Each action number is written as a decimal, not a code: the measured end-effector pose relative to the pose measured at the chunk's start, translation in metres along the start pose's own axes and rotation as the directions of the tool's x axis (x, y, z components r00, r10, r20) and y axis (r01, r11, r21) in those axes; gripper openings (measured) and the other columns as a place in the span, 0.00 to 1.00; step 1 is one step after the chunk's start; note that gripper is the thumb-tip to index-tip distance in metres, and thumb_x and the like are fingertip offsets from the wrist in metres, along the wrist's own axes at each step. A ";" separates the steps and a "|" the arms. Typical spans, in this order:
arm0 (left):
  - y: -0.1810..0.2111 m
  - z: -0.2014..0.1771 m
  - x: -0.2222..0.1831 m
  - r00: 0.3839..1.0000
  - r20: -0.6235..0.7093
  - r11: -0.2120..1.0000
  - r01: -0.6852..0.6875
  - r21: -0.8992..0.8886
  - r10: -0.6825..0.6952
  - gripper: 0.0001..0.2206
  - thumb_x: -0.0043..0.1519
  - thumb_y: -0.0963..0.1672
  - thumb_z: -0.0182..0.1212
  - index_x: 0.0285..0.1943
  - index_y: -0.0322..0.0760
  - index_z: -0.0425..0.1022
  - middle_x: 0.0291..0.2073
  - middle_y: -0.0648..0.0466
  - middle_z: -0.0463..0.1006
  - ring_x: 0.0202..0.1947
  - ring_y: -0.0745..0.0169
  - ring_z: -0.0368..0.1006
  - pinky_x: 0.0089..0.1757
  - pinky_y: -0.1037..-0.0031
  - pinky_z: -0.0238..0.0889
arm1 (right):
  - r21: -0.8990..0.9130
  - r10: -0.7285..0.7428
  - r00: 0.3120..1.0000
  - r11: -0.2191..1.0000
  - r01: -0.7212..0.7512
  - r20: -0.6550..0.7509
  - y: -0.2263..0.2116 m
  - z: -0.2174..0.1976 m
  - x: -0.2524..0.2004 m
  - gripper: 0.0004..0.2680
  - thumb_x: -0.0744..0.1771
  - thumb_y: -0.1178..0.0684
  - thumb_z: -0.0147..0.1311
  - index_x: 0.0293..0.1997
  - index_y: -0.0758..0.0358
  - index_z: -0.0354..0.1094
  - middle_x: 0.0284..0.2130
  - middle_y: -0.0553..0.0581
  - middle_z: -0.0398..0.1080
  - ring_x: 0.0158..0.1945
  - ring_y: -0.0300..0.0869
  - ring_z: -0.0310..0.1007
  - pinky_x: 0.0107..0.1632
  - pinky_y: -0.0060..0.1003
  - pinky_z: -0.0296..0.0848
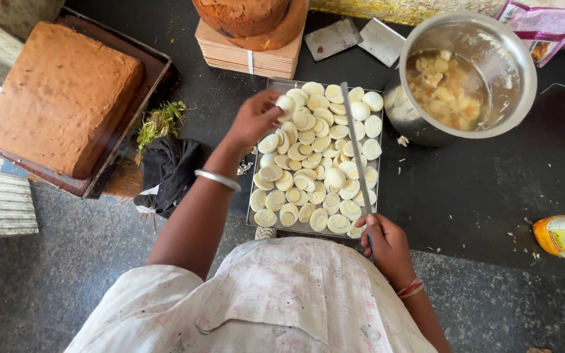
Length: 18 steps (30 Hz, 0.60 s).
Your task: The person slices several hard-boiled eggs using a knife, placing the slices onto a metal tray.
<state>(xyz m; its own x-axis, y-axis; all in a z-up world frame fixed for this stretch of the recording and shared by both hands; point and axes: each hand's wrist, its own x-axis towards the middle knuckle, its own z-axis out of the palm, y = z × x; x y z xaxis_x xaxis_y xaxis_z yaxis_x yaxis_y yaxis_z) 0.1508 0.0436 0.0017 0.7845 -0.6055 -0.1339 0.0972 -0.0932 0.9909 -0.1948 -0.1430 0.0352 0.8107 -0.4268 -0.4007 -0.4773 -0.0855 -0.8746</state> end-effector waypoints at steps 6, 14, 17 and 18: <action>0.015 0.007 -0.050 0.969 0.232 0.872 0.183 -0.455 -0.082 0.16 0.65 0.41 0.52 0.61 0.29 0.70 0.40 0.50 0.77 0.36 0.66 0.74 0.42 0.75 0.70 | -0.027 0.075 0.972 0.997 -0.071 0.222 -0.014 0.006 0.032 0.15 0.71 0.45 0.42 0.39 0.66 0.73 0.16 0.50 0.65 0.17 0.33 0.62 0.22 0.30 0.62; 0.025 -0.004 -0.077 0.970 0.223 0.771 0.217 -0.599 -0.100 0.25 0.62 0.42 0.38 0.67 0.25 0.69 0.40 0.47 0.79 0.36 0.66 0.72 0.43 0.77 0.69 | -0.082 0.050 0.970 0.996 -0.031 0.238 -0.039 0.027 0.069 0.16 0.71 0.44 0.43 0.39 0.68 0.72 0.16 0.52 0.66 0.14 0.35 0.63 0.21 0.32 0.64; 0.021 -0.014 -0.087 0.985 0.148 0.770 0.159 -0.618 -0.085 0.26 0.62 0.42 0.37 0.67 0.24 0.68 0.41 0.47 0.78 0.37 0.65 0.72 0.43 0.76 0.69 | -0.048 0.006 0.979 0.999 0.004 0.202 -0.041 0.022 0.067 0.16 0.71 0.44 0.43 0.40 0.68 0.73 0.16 0.52 0.65 0.15 0.34 0.62 0.21 0.31 0.63; 0.019 -0.017 -0.091 0.991 0.100 0.774 0.128 -0.620 -0.084 0.26 0.61 0.42 0.37 0.67 0.24 0.68 0.40 0.47 0.78 0.38 0.64 0.72 0.43 0.75 0.70 | -0.034 -0.012 0.985 0.999 0.018 0.170 -0.041 0.018 0.065 0.16 0.72 0.44 0.43 0.40 0.68 0.73 0.16 0.52 0.65 0.16 0.33 0.62 0.21 0.31 0.63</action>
<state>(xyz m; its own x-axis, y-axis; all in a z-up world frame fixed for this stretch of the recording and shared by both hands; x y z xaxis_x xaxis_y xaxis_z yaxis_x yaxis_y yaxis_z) 0.0914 0.1100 0.0332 0.7082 -0.6716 -0.2176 0.5555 0.3400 0.7588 -0.1164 -0.1507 0.0402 0.8621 -0.2663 -0.4310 -0.4741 -0.1238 -0.8717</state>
